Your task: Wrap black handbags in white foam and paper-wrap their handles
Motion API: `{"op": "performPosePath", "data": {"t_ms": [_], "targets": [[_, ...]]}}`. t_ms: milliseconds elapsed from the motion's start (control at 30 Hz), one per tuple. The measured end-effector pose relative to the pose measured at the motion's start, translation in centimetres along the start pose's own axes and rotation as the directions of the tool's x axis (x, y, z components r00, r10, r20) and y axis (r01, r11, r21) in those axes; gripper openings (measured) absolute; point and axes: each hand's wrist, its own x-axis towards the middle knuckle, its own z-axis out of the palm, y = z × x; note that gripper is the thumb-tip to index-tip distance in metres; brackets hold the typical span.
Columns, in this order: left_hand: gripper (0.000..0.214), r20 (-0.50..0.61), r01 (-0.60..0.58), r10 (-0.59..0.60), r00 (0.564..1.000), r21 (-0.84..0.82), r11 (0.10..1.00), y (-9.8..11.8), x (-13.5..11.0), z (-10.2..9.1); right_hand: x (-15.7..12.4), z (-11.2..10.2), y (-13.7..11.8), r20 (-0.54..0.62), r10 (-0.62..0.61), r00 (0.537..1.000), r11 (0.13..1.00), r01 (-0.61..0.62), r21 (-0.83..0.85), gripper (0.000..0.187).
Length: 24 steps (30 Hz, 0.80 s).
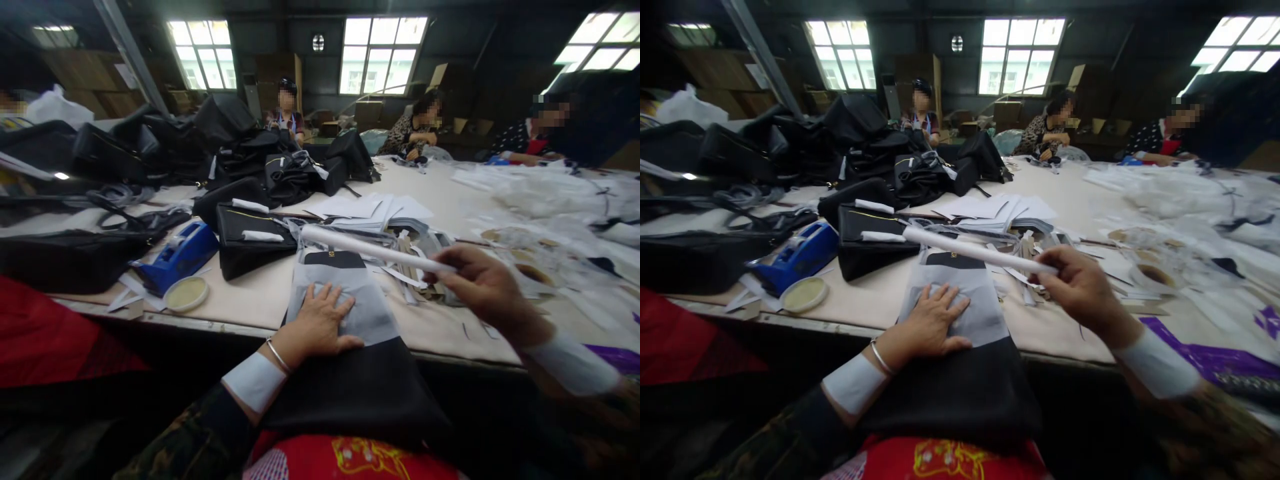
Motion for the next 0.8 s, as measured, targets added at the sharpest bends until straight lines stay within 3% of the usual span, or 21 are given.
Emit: {"op": "performPosePath", "data": {"t_ms": [67, 133, 233, 367, 500, 667, 800], "targets": [[0.094, 0.000, 0.006, -0.006, 1.000, -0.012, 1.000, 0.0, -0.1, -0.1, 2.3, 4.6, 0.3, 0.138, -0.161, 0.977, 0.985, 0.167, -0.038, 0.033], [0.094, -0.005, 0.006, -0.006, 1.000, -0.026, 1.000, -0.1, -0.3, -0.1, 4.1, 8.1, 1.6, 0.324, -0.292, 0.900, 0.928, 0.349, -0.132, 0.038], [0.094, -0.037, 0.000, -0.001, 0.999, -0.037, 0.999, -0.2, -0.4, 0.1, 5.6, 10.9, 4.2, 0.498, -0.280, 0.821, 0.834, 0.465, -0.298, 0.043], [0.095, -0.079, 0.000, -0.003, 0.997, -0.046, 0.999, -0.4, -0.6, 0.5, 6.1, 11.6, 5.9, 0.579, -0.211, 0.788, 0.713, 0.529, -0.460, 0.045], [0.098, -0.080, 0.021, -0.026, 0.996, -0.071, 0.997, -0.7, -0.3, 0.8, 6.5, 11.2, 5.7, 0.644, -0.212, 0.735, 0.631, 0.606, -0.484, 0.047], [0.100, -0.028, 0.038, -0.041, 0.999, -0.102, 0.994, -1.0, 0.1, 0.7, 7.7, 11.1, 4.1, 0.694, -0.179, 0.697, 0.620, 0.628, -0.471, 0.042], [0.099, -0.018, 0.044, -0.046, 0.999, -0.103, 0.994, -0.9, 0.1, 0.6, 7.6, 13.0, 2.0, 0.704, -0.153, 0.694, 0.652, 0.606, -0.456, 0.031]]}}
